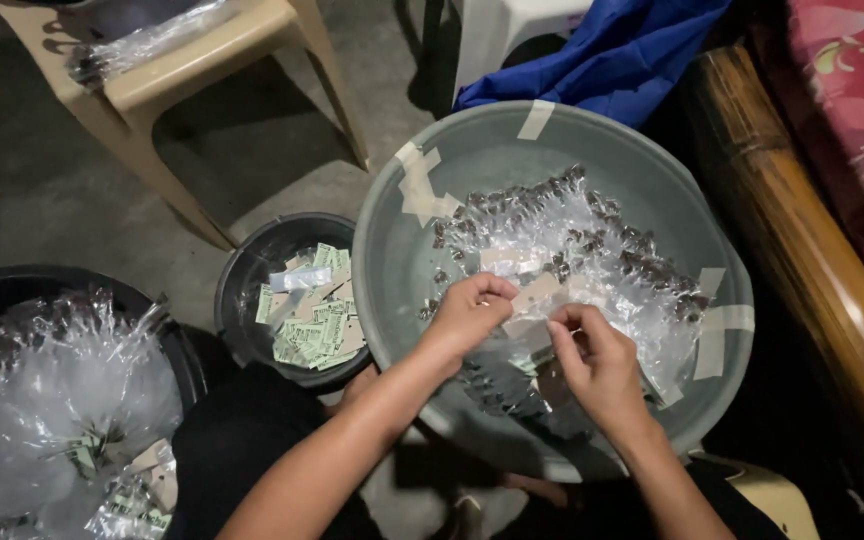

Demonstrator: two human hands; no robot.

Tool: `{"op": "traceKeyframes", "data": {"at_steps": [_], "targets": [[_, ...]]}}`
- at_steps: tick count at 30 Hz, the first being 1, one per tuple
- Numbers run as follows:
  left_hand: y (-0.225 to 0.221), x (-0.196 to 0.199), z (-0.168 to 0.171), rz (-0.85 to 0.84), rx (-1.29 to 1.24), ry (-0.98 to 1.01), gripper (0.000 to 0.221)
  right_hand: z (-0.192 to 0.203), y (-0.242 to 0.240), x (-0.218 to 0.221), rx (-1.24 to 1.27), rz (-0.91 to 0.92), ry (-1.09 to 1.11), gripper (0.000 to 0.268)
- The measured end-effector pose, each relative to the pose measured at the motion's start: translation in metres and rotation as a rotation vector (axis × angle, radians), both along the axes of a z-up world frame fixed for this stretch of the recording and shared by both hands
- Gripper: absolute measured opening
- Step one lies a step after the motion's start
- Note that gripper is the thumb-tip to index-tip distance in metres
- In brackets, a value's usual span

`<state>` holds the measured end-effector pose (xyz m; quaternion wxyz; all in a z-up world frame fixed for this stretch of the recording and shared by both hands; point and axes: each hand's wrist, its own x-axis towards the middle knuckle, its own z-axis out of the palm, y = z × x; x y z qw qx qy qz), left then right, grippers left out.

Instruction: Manually transferring and arranging small plastic packets from a bucket into a larger basin.

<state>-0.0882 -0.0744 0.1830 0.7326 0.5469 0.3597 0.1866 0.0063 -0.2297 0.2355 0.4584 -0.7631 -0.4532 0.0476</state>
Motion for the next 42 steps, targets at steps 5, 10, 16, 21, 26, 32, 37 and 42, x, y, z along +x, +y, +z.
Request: {"op": "traceKeyframes", "data": {"at_steps": [5,10,16,21,26,32,37,42], "targets": [[-0.013,-0.001,-0.005,-0.034,0.205,-0.001,0.032,0.001,0.002,0.003,0.083,-0.023,-0.083,0.005],[-0.029,-0.007,0.015,-0.107,0.408,-0.046,0.033,-0.001,0.006,0.007,0.033,-0.001,-0.246,0.005],[-0.029,-0.008,0.004,-0.198,0.451,-0.114,0.034,0.0,0.004,0.007,-0.019,-0.027,-0.301,0.002],[-0.022,-0.02,0.031,-0.198,0.541,-0.176,0.027,0.001,0.0,0.005,0.079,0.032,-0.081,0.005],[-0.024,-0.012,0.023,-0.226,0.817,-0.15,0.011,0.002,-0.006,-0.002,0.1,0.051,0.013,0.017],[-0.011,-0.021,0.073,-0.307,0.773,-0.109,0.006,0.011,-0.009,0.006,-0.171,0.074,0.058,0.017],[-0.015,-0.019,0.081,-0.283,0.784,-0.171,0.005,0.003,-0.012,0.024,-0.481,-0.013,0.062,0.013],[-0.044,-0.001,0.063,-0.246,0.946,-0.345,0.016,-0.013,-0.046,0.038,0.092,-0.022,1.019,0.023]]}}
